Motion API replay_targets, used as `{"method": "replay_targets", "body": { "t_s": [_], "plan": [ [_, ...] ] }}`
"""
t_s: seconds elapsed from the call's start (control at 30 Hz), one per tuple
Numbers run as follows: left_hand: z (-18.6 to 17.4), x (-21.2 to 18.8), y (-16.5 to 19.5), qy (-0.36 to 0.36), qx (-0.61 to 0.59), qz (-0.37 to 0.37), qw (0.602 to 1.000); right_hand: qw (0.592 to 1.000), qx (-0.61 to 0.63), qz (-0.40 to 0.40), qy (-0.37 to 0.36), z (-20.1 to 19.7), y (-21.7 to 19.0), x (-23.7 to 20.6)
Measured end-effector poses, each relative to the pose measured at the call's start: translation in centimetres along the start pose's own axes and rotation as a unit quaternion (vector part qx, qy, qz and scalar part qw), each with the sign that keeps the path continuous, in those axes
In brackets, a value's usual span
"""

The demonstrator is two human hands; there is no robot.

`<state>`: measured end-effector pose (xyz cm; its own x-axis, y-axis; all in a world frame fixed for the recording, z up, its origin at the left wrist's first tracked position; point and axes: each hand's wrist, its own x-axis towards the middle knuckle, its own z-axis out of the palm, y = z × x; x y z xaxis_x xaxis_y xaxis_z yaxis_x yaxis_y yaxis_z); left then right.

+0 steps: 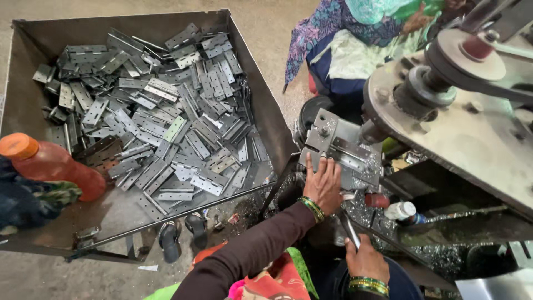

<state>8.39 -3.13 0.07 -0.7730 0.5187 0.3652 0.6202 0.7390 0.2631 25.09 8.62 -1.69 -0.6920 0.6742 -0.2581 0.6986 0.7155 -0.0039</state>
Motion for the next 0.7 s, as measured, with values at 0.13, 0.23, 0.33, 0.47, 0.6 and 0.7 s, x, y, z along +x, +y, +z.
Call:
{"method": "replay_targets", "body": {
  "t_s": [0.13,0.23,0.33,0.47,0.6,0.7],
  "plan": [
    [-0.5,3.7,-0.7,-0.028,0.074,0.007,0.997,1.000,0.022,0.005,0.014,0.0,-0.1,-0.2],
    [-1.2,4.5,-1.7,-0.095,-0.003,-0.016,0.995,0.999,0.029,0.010,0.021,-0.1,-0.1,-0.4],
    [-1.8,2.5,-2.3,-0.100,-0.008,-0.028,0.995,0.999,0.034,0.004,0.012,-0.2,-0.2,-0.5],
    [-1.8,1.4,-2.4,-0.084,-0.053,-0.012,0.995,0.999,0.044,0.019,0.021,-0.4,-0.4,-0.7],
    [-0.8,2.8,-2.6,-0.052,-0.060,0.043,0.996,0.999,0.045,0.029,-0.007,-0.9,-0.8,-0.9],
    [0.2,2.3,-3.0,0.020,0.052,0.089,0.994,0.998,0.050,0.025,0.004,-1.1,-0.9,-1.2]
  ]
}}
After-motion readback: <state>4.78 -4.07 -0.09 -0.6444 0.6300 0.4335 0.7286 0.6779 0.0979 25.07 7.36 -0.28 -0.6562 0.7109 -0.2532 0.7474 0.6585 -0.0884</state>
